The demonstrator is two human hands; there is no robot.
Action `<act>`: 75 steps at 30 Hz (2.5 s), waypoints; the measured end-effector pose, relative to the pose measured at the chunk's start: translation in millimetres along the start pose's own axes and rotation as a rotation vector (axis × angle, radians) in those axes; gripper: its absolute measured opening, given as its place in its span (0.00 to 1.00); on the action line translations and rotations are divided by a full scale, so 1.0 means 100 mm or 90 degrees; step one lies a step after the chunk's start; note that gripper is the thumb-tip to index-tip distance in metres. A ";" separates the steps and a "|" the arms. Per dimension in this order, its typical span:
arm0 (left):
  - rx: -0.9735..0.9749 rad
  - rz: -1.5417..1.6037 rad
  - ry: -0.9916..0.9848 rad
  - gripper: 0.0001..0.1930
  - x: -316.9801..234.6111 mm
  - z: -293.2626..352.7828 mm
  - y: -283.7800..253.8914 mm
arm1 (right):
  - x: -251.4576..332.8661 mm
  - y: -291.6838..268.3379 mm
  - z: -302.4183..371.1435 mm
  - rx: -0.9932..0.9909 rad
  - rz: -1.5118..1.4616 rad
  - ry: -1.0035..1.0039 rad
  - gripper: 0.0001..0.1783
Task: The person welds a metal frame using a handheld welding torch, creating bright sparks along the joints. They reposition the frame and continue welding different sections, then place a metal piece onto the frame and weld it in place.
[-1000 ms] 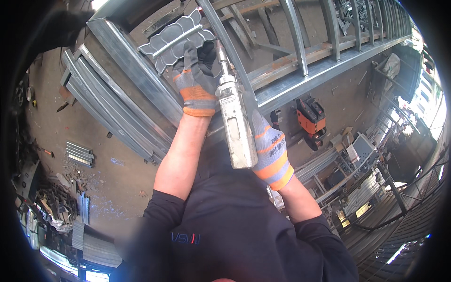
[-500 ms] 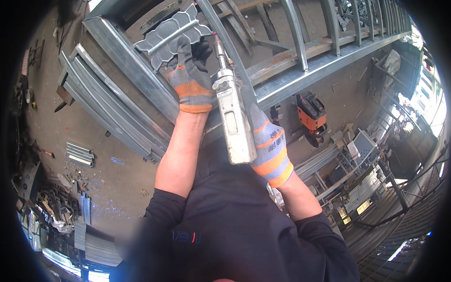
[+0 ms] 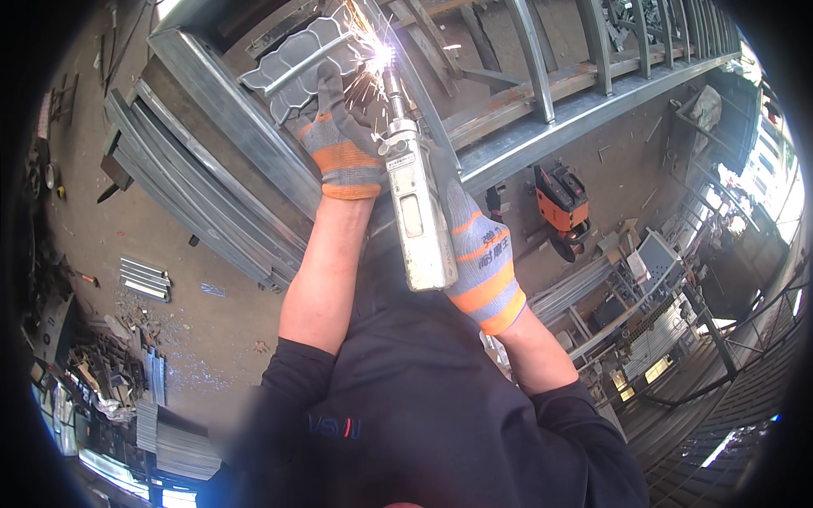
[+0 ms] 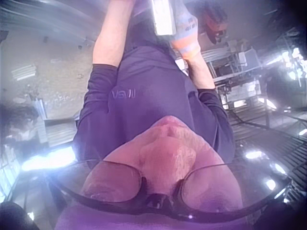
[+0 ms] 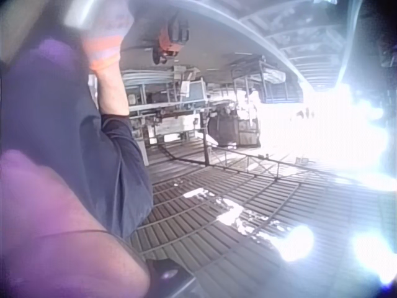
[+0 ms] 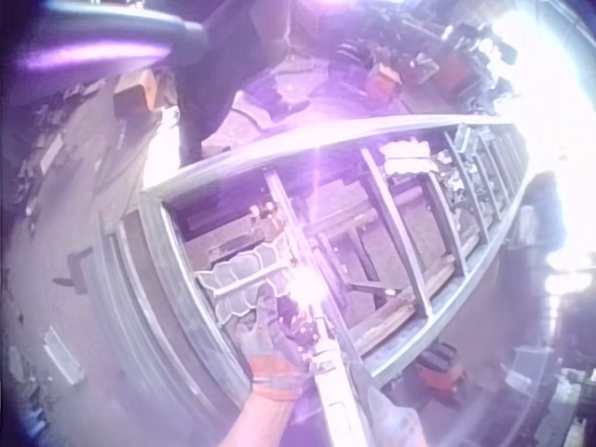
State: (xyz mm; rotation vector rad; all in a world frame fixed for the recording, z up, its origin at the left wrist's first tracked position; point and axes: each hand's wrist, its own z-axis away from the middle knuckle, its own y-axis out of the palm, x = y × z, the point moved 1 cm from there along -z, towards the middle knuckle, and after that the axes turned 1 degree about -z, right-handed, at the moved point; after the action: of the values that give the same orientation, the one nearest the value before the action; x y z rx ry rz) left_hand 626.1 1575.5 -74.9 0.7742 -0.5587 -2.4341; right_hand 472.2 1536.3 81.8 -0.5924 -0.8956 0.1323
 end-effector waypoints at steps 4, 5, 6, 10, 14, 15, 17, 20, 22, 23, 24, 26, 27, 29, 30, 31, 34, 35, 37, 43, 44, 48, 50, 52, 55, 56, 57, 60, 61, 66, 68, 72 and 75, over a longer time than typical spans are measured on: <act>-0.008 -0.039 0.004 0.13 0.07 -0.04 -0.07 | 0.00 0.00 0.02 -0.001 0.012 -0.007 0.36; 0.004 -0.116 0.077 0.13 0.07 -0.05 -0.08 | 0.00 0.00 0.02 -0.001 0.013 -0.006 0.36; 0.037 -0.195 0.191 0.14 0.07 -0.07 -0.08 | 0.00 0.00 0.02 -0.001 0.017 -0.007 0.36; -0.006 -0.153 0.014 0.15 0.07 -0.07 -0.12 | -0.01 0.02 0.02 -0.012 -0.007 -0.004 0.36; -0.038 -0.017 0.075 0.13 0.09 -0.10 -0.06 | -0.02 0.01 0.04 0.005 -0.013 -0.014 0.34; -0.025 -0.021 0.072 0.13 0.09 -0.09 -0.06 | -0.01 0.00 0.04 -0.001 -0.002 -0.022 0.33; -0.024 -0.035 0.058 0.13 0.10 -0.08 -0.06 | -0.02 0.00 0.05 0.007 0.008 -0.022 0.32; 0.015 -0.106 0.097 0.14 0.07 -0.04 -0.04 | -0.02 0.02 0.05 0.030 -0.028 0.003 0.31; 0.017 -0.086 0.041 0.16 0.03 -0.02 -0.04 | -0.03 0.03 0.03 0.024 -0.079 0.029 0.30; 0.012 -0.102 0.036 0.17 0.01 -0.01 -0.03 | -0.02 0.03 0.03 0.015 -0.068 0.017 0.29; 0.012 -0.084 0.026 0.17 0.00 0.00 -0.01 | -0.02 0.04 0.02 0.009 -0.043 0.007 0.28; -0.017 -0.097 0.044 0.19 -0.02 0.01 0.04 | -0.02 0.03 0.02 0.019 0.035 -0.017 0.25; -0.009 -0.112 0.001 0.17 -0.05 0.03 0.03 | -0.02 0.03 0.01 0.028 0.025 -0.009 0.24; -0.017 -0.148 -0.020 0.16 -0.07 0.04 0.04 | -0.02 0.02 0.02 0.027 0.046 -0.023 0.24; -0.007 -0.170 0.001 0.16 -0.08 0.04 0.05 | -0.03 0.02 0.02 0.030 0.048 -0.011 0.25; 0.007 -0.162 0.005 0.16 -0.08 0.04 0.05 | -0.03 0.02 0.02 0.029 0.047 -0.009 0.25; 0.009 -0.162 0.010 0.17 -0.06 0.04 0.04 | -0.04 0.03 0.04 0.026 0.015 0.007 0.27; 0.005 -0.158 0.008 0.17 -0.05 0.04 0.04 | -0.05 0.04 0.04 0.024 -0.001 0.014 0.28; 0.004 -0.141 0.015 0.17 -0.04 0.03 0.03 | -0.06 0.05 0.05 0.013 -0.037 0.016 0.28; -0.009 -0.126 0.023 0.17 -0.01 0.00 0.00 | -0.07 0.02 0.06 0.033 -0.019 0.030 0.30; -0.023 -0.139 0.026 0.18 0.01 0.00 -0.01 | -0.05 0.01 0.06 0.025 0.014 0.017 0.31; -0.007 -0.155 0.031 0.18 0.01 -0.02 -0.06 | 0.07 -0.06 0.07 0.007 0.048 -0.007 0.34; 0.051 -0.083 0.048 0.15 -0.02 -0.01 -0.10 | 0.15 -0.09 0.05 0.019 0.009 -0.016 0.36; 0.099 -0.073 0.062 0.14 -0.08 0.04 -0.13 | 0.20 -0.13 0.00 0.043 0.023 -0.038 0.36; 0.162 -0.278 0.139 0.18 -0.22 0.27 -0.17 | 0.22 -0.16 -0.14 0.050 -0.082 -0.077 0.42; 0.178 -0.364 0.179 0.20 -0.27 0.35 -0.17 | 0.21 -0.16 -0.20 0.052 -0.111 -0.079 0.44; 0.173 -0.445 0.236 0.21 -0.32 0.45 -0.16 | 0.20 -0.18 -0.28 0.074 -0.033 -0.133 0.44; 0.155 -0.583 0.323 0.23 -0.42 0.57 -0.09 | 0.12 -0.22 -0.46 0.149 -0.214 -0.068 0.42; 0.171 -0.600 0.268 0.24 -0.48 0.57 -0.10 | 0.09 -0.23 -0.53 0.164 -0.195 -0.094 0.42; 0.265 0.047 -0.074 0.34 -0.41 0.59 -0.14 | -0.03 -0.23 -0.80 0.193 -0.165 -0.224 0.38; 0.238 0.032 -0.072 0.36 -0.30 0.57 -0.22 | -0.06 -0.20 -0.87 0.207 -0.170 -0.215 0.36; 0.251 -0.252 0.095 0.32 -0.25 0.50 -0.48 | -0.09 -0.15 -0.94 0.192 -0.161 -0.221 0.35; 0.292 -0.482 0.226 0.28 -0.26 0.50 -0.68 | -0.13 -0.12 -0.96 0.194 -0.164 -0.240 0.35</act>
State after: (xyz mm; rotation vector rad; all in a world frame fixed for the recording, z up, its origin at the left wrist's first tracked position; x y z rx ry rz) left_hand 589.6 1654.6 -62.0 1.8469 -0.7964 -2.7296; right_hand 536.1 1480.3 33.7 -0.1644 -1.2804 0.1454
